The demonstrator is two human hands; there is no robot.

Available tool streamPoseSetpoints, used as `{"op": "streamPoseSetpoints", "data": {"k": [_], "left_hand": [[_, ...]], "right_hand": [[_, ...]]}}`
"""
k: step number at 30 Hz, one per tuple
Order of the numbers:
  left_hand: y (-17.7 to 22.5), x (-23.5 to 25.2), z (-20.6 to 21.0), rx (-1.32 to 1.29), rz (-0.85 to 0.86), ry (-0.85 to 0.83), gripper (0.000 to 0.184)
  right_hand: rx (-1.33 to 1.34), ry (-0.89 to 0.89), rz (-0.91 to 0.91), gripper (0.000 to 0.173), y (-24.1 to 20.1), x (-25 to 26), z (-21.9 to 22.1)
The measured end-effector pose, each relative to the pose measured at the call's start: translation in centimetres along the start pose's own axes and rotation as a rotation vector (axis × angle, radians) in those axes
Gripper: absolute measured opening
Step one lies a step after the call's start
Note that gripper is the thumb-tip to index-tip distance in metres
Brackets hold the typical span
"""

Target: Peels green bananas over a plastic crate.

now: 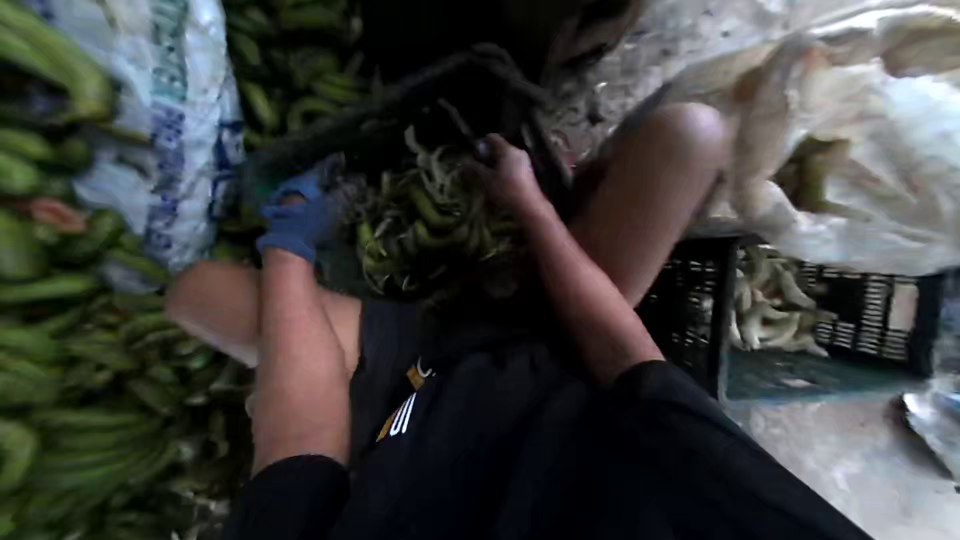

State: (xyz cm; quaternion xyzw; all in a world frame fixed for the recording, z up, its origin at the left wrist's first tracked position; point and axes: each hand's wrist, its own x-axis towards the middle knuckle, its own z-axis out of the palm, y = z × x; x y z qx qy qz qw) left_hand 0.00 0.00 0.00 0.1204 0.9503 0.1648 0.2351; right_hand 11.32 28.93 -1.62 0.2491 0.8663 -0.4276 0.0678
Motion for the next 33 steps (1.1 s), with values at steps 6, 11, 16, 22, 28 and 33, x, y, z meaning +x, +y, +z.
{"op": "streamPoseSetpoints", "data": {"k": [6, 11, 16, 22, 28, 33], "left_hand": [[-3.4, -1.3, -0.3, -0.484, -0.064, 0.182, 0.047], [-2.0, -0.7, -0.9, -0.218, -0.079, 0.01, 0.053], [-1.9, -0.9, -0.3, -0.267, -0.039, -0.074, 0.053], [-2.0, -0.7, 1.0, -0.161, -0.301, 0.022, 0.066], [0.5, -0.4, 5.5, -1.485, -0.432, -0.029, 0.055], [1.0, 0.3, 8.0, -1.838, -0.137, 0.005, 0.051]], "right_hand": [[-0.164, -0.216, 0.29, 0.056, 1.9, 1.8, 4.8], [-0.249, -0.391, 0.335, 0.05, 1.7, 2.4, 7.1], [-0.316, -0.307, 0.179, 0.052, -2.3, -0.1, 10.2], [-0.086, -0.165, 0.029, 0.052, -4.7, -1.6, 6.3], [0.505, -0.105, 0.001, 0.034, -6.2, 0.0, 2.1], [0.519, -0.11, 0.032, 0.036, -5.8, 1.0, 5.1]]}}
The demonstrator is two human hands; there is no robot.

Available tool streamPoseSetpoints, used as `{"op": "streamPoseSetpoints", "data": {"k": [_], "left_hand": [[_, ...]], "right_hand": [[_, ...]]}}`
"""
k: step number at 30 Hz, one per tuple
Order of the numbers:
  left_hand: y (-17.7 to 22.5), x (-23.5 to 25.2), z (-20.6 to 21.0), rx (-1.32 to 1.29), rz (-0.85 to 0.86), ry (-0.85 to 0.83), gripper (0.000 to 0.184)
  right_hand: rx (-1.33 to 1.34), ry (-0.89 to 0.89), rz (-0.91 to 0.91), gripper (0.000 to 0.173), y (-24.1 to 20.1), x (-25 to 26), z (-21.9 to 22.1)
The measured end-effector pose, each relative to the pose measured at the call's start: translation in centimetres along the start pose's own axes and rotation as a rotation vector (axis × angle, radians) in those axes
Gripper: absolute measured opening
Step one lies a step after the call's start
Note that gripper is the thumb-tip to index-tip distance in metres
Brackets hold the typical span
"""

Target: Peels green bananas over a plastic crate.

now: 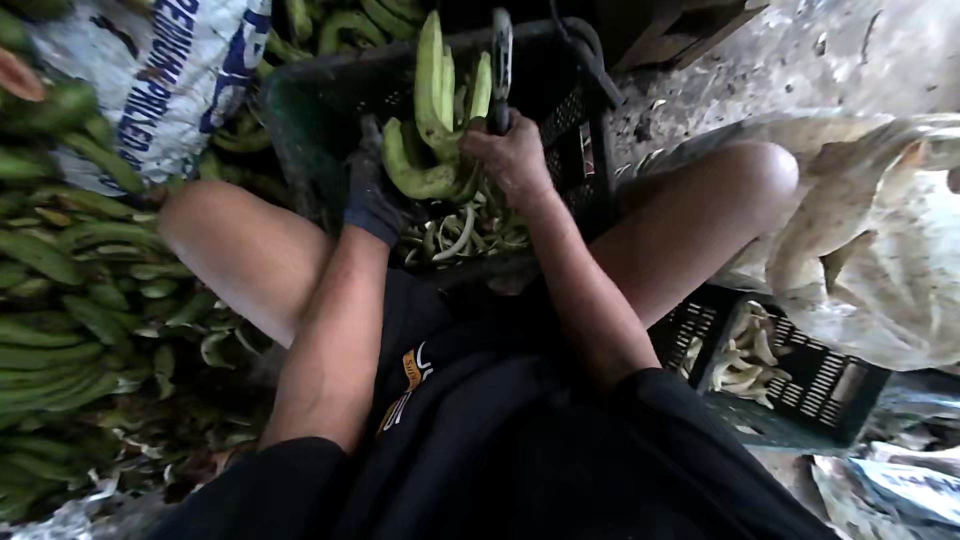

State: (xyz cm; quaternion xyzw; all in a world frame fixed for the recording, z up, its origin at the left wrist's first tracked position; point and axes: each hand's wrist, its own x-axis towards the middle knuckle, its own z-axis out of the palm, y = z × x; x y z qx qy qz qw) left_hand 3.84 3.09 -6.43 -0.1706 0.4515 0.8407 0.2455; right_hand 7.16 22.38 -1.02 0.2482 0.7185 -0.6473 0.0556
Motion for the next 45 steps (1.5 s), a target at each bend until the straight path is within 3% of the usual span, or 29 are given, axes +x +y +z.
{"op": "streamPoseSetpoints", "data": {"k": [2, 4, 7, 12, 15, 19, 21, 23, 25, 29, 34, 38, 40, 43, 45], "left_hand": [[0.2, -0.2, -0.2, 0.052, 0.106, -0.035, 0.049], [1.1, -1.1, 1.0, 0.02, 0.091, -0.07, 0.045], [0.7, -1.2, 0.7, 0.044, 0.069, 0.03, 0.036], [0.5, -1.0, 0.4, 0.086, 0.177, -0.005, 0.042], [0.2, -0.9, 1.0, 0.123, 0.089, 0.033, 0.045], [-0.7, -0.3, 1.2, 0.264, -0.12, 0.315, 0.046], [-0.9, 0.1, 0.5, 0.508, -0.125, 0.37, 0.047], [-0.3, 0.0, 0.0, 0.77, -0.127, 0.364, 0.062], [0.6, 0.1, -0.2, 0.836, -0.101, 0.312, 0.067], [1.7, -0.2, -0.6, 0.714, 0.025, 0.209, 0.069], [4.2, -1.4, -0.9, 0.716, 0.198, 0.151, 0.078], [11.6, -3.2, -0.8, 0.978, 0.244, 0.055, 0.078], [16.4, -3.5, -2.1, 1.155, 0.233, -0.019, 0.078], [21.6, -0.7, -5.8, 1.348, 0.24, -0.07, 0.076], [22.4, 1.1, -7.7, 1.323, 0.185, -0.013, 0.072]], "right_hand": [[0.024, -0.017, 0.031, 0.036, 1.9, 0.2, 0.2], [0.077, -0.012, 0.075, 0.037, 3.2, 0.4, 0.2], [0.123, -0.024, 0.114, 0.038, 4.9, 0.7, 0.5], [0.393, -0.074, 0.16, 0.029, 5.6, 1.2, 0.2], [0.433, -0.065, 0.178, 0.023, 6.4, 1.4, -0.2], [0.3, -0.06, 0.388, 0.028, 8.2, 1.2, 0.2], [0.078, -0.135, 0.527, 0.039, 9.2, 0.9, 0.6], [-0.115, -0.228, 0.599, 0.048, 10.1, 0.4, 1.5], [-0.271, -0.241, 0.541, 0.06, 10.4, 0.5, 2.1], [-0.429, -0.202, 0.432, 0.083, 9.1, 0.3, 1.5], [-0.495, -0.287, 0.457, 0.087, 8.6, 0.5, 1.5], [-0.646, 0.075, -0.03, 0.058, 1.6, 1.0, -2.1], [-0.724, 0.279, -0.201, 0.059, -2.4, 2.1, -4.8], [-0.823, 0.442, -0.112, 0.084, -5.6, 5.6, -8.2], [-0.877, 0.402, -0.026, 0.092, -4.4, 8.4, -9.5]]}}
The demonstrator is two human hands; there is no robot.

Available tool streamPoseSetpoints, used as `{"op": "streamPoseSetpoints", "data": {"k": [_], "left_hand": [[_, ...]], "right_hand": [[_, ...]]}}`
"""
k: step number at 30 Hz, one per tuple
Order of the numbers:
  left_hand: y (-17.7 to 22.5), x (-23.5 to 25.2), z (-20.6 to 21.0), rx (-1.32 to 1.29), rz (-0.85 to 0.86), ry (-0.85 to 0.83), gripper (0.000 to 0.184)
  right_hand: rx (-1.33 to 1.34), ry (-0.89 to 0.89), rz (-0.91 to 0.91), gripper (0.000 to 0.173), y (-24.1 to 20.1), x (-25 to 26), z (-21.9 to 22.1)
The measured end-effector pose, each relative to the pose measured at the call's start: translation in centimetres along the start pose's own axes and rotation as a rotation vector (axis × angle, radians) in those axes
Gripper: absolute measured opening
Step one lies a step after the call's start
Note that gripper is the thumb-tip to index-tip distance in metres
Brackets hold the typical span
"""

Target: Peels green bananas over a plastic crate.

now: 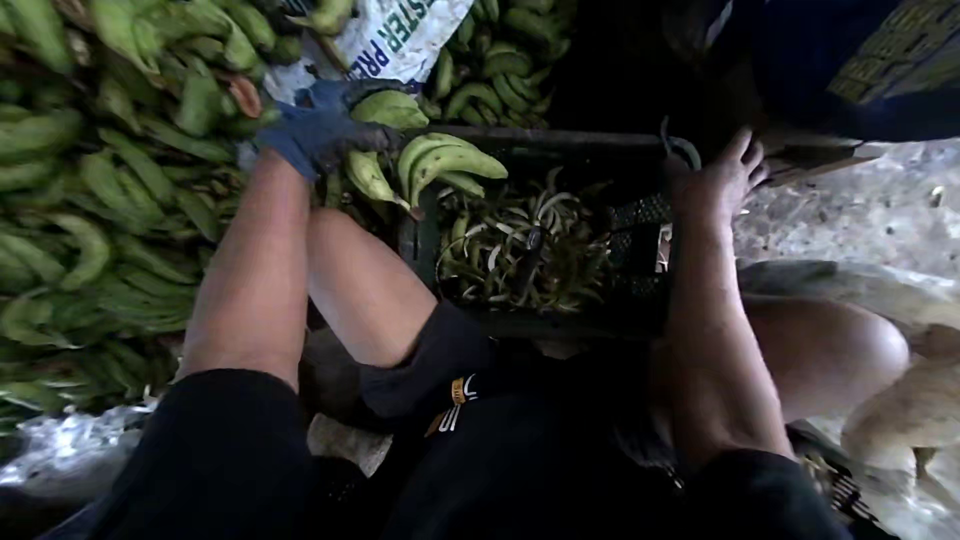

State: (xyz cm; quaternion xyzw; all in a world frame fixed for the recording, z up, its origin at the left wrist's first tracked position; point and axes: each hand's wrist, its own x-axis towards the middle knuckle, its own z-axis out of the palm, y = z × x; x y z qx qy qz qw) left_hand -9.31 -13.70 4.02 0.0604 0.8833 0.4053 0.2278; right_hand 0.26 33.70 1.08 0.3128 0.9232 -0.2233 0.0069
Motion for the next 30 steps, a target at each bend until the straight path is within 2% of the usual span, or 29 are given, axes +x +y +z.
{"op": "streamPoseSetpoints", "data": {"k": [3, 5, 8, 9, 11, 13, 15, 17, 19, 23, 26, 30], "left_hand": [[-1.4, 1.0, 1.0, -0.05, -0.112, 0.091, 0.07], [-1.9, 1.5, 1.6, -0.054, -0.14, 0.128, 0.068], [-2.6, 2.3, 1.8, -0.05, -0.2, 0.109, 0.068], [-2.5, 2.4, 1.6, -0.102, -0.195, 0.105, 0.066], [-3.4, 3.4, 1.0, -0.246, -0.18, 0.081, 0.064], [-4.7, 4.2, 0.8, -0.333, -0.212, 0.062, 0.064], [-5.5, 4.9, 0.7, -0.379, -0.243, 0.059, 0.065], [-5.6, 4.8, 0.7, -0.458, -0.267, 0.085, 0.064], [-5.7, 4.5, 0.6, -0.502, -0.255, 0.081, 0.061], [-6.7, 4.8, 0.8, -0.517, -0.198, 0.065, 0.061], [-6.6, 4.9, 0.8, -0.533, -0.202, 0.061, 0.061], [-6.1, 4.8, 0.7, -0.469, -0.264, 0.089, 0.06]], "right_hand": [[-0.085, -0.12, -0.055, 0.073, 2.8, 2.1, 3.3], [-0.125, -0.08, -0.03, 0.058, 3.7, 2.2, 4.6], [-0.132, -0.01, 0.048, 0.052, 3.6, 1.7, 4.3], [-0.118, 0.031, 0.028, 0.049, 3.0, 1.3, 4.0], [-0.042, 0.061, -0.137, 0.047, 0.8, -0.5, 3.4], [0.085, -0.086, -0.361, 0.043, -2.1, -4.3, 4.2], [0.325, -0.405, -0.482, 0.042, -4.5, -8.0, 7.1], [0.491, -0.748, -0.431, 0.045, -6.6, -10.9, 11.0], [0.544, -0.925, -0.352, 0.053, -8.3, -12.1, 14.8], [0.577, -0.947, -0.346, 0.06, -10.7, -11.4, 19.0], [0.617, -0.909, -0.369, 0.061, -12.2, -11.0, 20.2], [0.647, -0.949, -0.365, 0.057, -13.8, -11.6, 21.9]]}}
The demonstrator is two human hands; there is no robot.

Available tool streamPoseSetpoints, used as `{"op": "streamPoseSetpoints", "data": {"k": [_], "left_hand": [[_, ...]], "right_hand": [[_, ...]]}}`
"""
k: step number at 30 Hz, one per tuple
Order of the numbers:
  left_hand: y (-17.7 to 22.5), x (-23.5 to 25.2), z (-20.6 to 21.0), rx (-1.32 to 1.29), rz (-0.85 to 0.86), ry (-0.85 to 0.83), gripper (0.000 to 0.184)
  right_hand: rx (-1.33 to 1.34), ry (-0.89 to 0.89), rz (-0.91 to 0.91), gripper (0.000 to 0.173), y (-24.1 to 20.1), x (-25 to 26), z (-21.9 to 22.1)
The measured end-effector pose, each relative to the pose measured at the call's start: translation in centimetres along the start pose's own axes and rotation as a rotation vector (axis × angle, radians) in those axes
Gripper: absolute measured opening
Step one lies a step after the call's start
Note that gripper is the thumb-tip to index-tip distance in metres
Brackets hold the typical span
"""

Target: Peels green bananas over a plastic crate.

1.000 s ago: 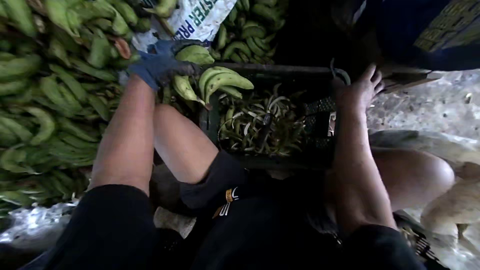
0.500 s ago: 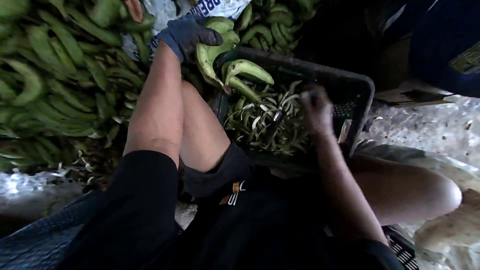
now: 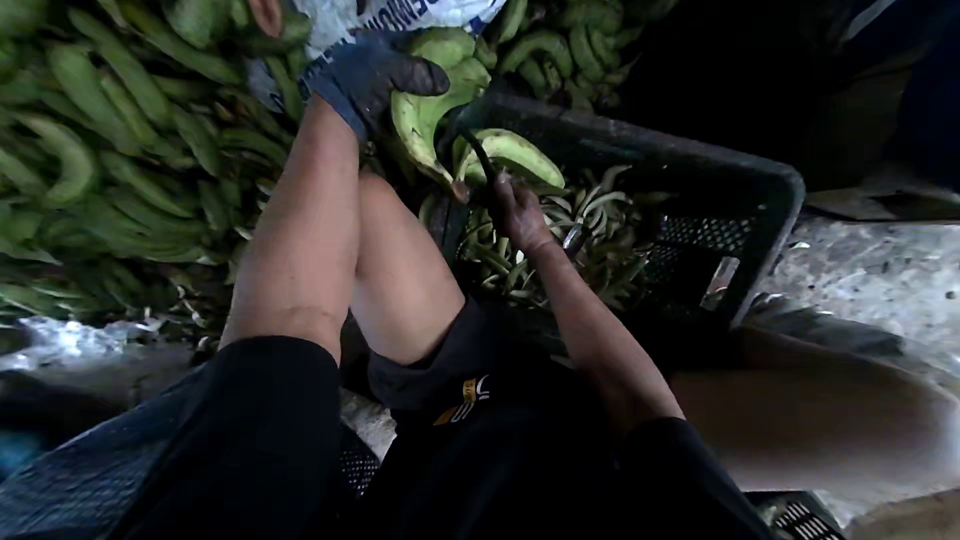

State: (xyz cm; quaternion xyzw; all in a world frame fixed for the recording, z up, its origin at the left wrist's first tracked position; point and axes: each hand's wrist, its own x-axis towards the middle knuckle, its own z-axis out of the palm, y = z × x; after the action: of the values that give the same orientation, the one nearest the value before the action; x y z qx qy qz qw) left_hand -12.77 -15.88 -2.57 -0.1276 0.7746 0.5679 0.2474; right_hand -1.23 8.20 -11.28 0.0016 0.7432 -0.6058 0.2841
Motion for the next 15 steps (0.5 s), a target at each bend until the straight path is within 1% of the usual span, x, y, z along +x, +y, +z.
{"op": "streamPoseSetpoints", "data": {"k": [3, 6, 9, 12, 14, 15], "left_hand": [[0.2, 0.1, 0.1, -0.003, 0.032, -0.021, 0.054], [-0.1, 0.6, -0.1, -0.003, 0.073, -0.063, 0.049], [-0.1, 0.8, -0.1, 0.007, 0.066, -0.06, 0.044], [0.2, 0.8, -0.2, -0.035, 0.074, -0.034, 0.046], [-0.4, 0.7, -0.2, -0.038, 0.05, -0.015, 0.042], [-0.7, 0.8, -0.3, -0.05, 0.05, -0.036, 0.043]], "right_hand": [[-0.015, 0.059, -0.034, 0.058, -0.1, 0.1, 1.5], [-0.105, 0.112, -0.05, 0.056, 1.2, -0.1, 3.3], [-0.158, 0.056, 0.025, 0.055, 2.5, -0.6, 5.3], [-0.1, 0.038, 0.056, 0.059, 2.8, -0.4, 5.7], [-0.052, -0.003, 0.13, 0.064, 2.6, -1.3, 5.7], [-0.025, -0.014, 0.155, 0.065, 2.1, -1.7, 5.7]]}}
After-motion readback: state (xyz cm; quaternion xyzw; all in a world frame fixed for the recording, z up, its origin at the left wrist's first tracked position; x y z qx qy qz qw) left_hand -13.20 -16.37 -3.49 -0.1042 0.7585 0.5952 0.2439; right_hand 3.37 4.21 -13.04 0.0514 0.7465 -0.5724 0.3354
